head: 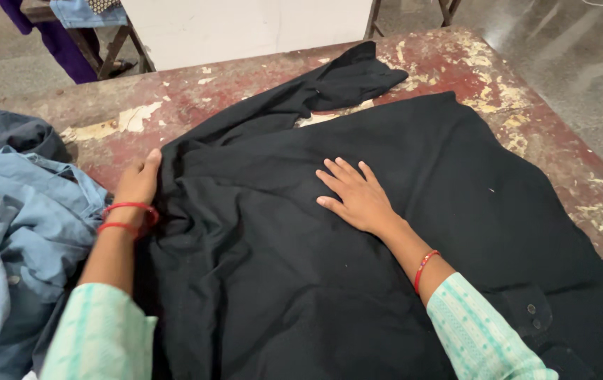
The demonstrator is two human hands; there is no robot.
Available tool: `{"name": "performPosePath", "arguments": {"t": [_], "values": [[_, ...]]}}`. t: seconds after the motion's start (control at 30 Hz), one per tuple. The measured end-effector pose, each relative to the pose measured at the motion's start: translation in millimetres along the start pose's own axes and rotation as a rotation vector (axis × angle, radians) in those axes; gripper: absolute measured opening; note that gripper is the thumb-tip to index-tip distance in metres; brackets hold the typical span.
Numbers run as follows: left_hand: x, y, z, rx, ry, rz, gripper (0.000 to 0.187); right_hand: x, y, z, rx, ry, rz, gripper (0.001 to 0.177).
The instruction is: The person folds a black long-sleeve shirt on a worn table, smoothing and aligning the fabric, then folds it into a compact rectangle and sets it aside. The person then unfolds a light blue long-sleeve shirt, smooths it, and begins folding it in the same manner.
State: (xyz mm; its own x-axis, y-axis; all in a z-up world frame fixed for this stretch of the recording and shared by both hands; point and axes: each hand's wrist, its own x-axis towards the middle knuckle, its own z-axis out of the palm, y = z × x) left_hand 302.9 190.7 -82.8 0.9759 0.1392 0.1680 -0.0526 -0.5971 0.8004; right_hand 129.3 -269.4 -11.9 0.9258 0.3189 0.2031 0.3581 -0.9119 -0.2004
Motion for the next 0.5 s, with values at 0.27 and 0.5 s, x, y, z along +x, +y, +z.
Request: {"name": "performPosePath", "arguments": {"t": [0.27, 0.5], "values": [[-107, 62, -57, 0.01, -0.709, -0.057, 0.072, -1, 1, 1, -0.009, 0.011, -0.006, 0.063], [-119, 71, -65, -0.925, -0.456, -0.46, 0.074, -1, 3, 2, -0.001, -0.006, -0.002, 0.063]]}}
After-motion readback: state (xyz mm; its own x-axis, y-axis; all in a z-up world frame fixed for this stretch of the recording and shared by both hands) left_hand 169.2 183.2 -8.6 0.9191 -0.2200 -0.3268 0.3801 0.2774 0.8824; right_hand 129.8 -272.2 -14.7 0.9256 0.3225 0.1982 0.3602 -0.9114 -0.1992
